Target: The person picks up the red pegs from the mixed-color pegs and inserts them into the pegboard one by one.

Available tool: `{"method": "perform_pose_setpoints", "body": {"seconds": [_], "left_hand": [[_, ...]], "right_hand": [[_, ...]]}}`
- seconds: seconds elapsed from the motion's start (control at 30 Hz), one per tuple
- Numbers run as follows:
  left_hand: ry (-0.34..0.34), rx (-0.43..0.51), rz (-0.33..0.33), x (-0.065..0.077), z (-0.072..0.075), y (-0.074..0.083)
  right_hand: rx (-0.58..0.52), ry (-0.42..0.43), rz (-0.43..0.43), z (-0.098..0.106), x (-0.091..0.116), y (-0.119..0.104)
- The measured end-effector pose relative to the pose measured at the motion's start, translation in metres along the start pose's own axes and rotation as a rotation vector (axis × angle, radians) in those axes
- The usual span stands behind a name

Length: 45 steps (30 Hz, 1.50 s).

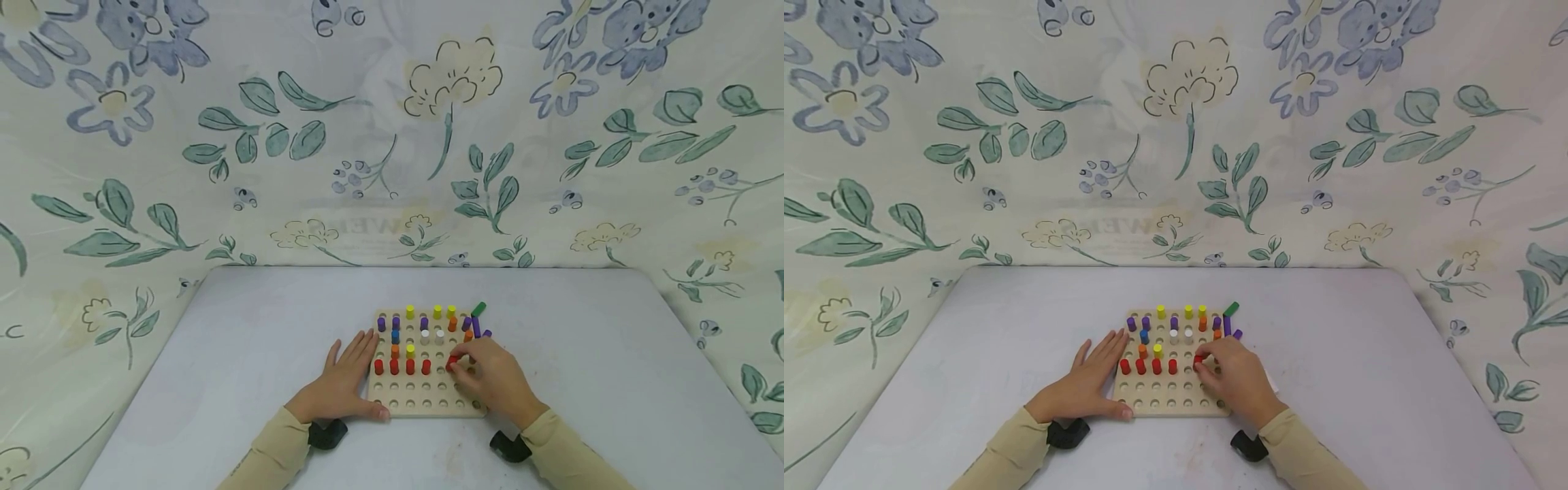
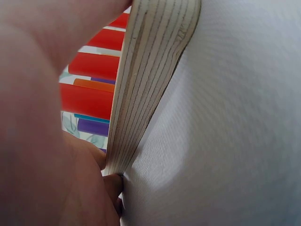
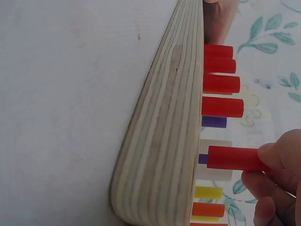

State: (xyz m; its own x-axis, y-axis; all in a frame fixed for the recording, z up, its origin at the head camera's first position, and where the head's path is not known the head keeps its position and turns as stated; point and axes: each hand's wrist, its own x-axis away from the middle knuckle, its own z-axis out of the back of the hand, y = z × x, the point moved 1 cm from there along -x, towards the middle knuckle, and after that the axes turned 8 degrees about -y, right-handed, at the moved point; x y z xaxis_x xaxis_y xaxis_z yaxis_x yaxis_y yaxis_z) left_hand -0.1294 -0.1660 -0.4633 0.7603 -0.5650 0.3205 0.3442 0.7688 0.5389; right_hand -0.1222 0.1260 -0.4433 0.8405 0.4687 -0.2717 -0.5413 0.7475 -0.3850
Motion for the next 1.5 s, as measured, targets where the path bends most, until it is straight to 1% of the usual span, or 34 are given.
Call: {"method": "perform_pose_setpoints", "body": {"seconds": [0.23,0.6,0.97,1.27,1.5], "left_hand": [[0.001,0.001,0.001,0.0003,0.0003,0.0008],[0.004,0.001,-0.001,-0.0001,-0.0004,0.0003],[0.008,0.007,-0.006,0.0004,-0.0011,0.0001],[0.007,0.005,0.000,-0.0001,-0.0012,-0.0007],[0.006,-0.001,0.005,-0.0004,-0.0003,-0.0002]], "right_hand": [[-0.024,-0.029,-0.039,-0.0013,-0.0018,-0.0050],[-0.027,-0.052,-0.036,-0.0051,-0.0025,-0.0081],[-0.035,-0.070,-0.008,-0.0082,-0.0020,-0.0072],[-0.035,-0.103,-0.027,-0.0093,-0.0027,-0.0072],[-0.044,-0.109,-0.029,-0.0079,-0.0032,-0.0085]]}}
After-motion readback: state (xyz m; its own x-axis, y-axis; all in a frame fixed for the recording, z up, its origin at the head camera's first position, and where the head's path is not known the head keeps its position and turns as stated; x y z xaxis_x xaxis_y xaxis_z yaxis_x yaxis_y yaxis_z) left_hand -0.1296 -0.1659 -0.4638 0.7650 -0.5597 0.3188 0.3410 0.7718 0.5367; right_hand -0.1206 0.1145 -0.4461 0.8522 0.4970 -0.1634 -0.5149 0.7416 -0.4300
